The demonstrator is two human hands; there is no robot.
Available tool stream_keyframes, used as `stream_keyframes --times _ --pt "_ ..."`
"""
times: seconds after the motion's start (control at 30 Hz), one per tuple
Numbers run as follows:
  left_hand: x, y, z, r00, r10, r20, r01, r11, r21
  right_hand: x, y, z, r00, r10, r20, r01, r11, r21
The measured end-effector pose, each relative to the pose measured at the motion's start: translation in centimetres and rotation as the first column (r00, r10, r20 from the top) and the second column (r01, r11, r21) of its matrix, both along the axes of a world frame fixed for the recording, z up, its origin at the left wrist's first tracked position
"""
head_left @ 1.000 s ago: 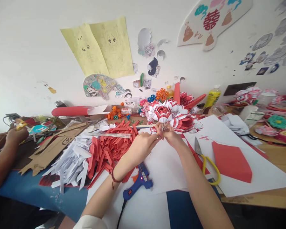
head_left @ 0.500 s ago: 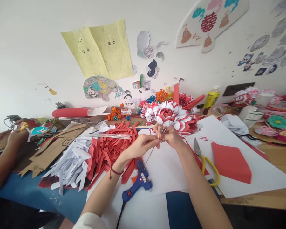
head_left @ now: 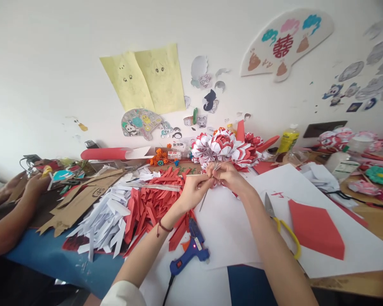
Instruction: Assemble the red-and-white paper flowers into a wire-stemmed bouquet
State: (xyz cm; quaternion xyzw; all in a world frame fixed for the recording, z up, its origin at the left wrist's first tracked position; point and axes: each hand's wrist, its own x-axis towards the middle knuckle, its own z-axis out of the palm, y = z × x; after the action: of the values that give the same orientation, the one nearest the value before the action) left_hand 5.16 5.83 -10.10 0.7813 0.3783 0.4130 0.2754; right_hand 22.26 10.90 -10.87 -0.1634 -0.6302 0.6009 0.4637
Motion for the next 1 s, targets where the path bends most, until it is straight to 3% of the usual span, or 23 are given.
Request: stream_keyframes --times 0.1,0.2,0.33,0.5,0.67,0.8,0.9,1.0 --pt "-0.4 1.2 1.4 0.996 0.077 0.044 -0.08 0.993 0.087 -0.8 0.8 2.5 0.992 -0.107 0.071 0.108 0.994 -0.015" --pt "-0.7 2.8 2.7 0.989 0.114 0.097 -0.129 0.977 0.168 -1.9 1.7 4.8 0.957 -0.283 0.061 0.279 0.958 0.057" --pt "-0.9 5.3 3.5 0.982 0.12 0.148 -0.155 0.955 0.254 -3.1 3.0 6.5 0.899 -0.434 0.06 0.423 0.895 0.144" --pt "-1.0 7.5 2.8 0.986 0.078 0.144 -0.121 0.942 0.314 -3.6 5.0 5.6 0.803 -0.592 0.07 0.586 0.805 0.086" --pt "-1.2 8.5 1.8 0.987 0.067 0.148 -0.116 0.927 0.357 -3.4 6.2 4.1 0.778 -0.608 0.157 0.6 0.794 0.099" --pt "-1.2 8.9 1.3 0.978 0.15 0.147 -0.202 0.863 0.463 -3.8 6.1 4.0 0.728 -0.656 0.198 0.627 0.754 0.193" --pt "-1.1 9.1 0.9 0.967 0.21 0.142 -0.253 0.812 0.525 -4.5 5.7 4.2 0.651 -0.74 0.171 0.683 0.669 0.294" --pt "-0.9 9.4 0.6 0.961 0.246 0.125 -0.273 0.786 0.555 -4.9 5.6 4.1 0.511 -0.842 0.172 0.707 0.525 0.474"
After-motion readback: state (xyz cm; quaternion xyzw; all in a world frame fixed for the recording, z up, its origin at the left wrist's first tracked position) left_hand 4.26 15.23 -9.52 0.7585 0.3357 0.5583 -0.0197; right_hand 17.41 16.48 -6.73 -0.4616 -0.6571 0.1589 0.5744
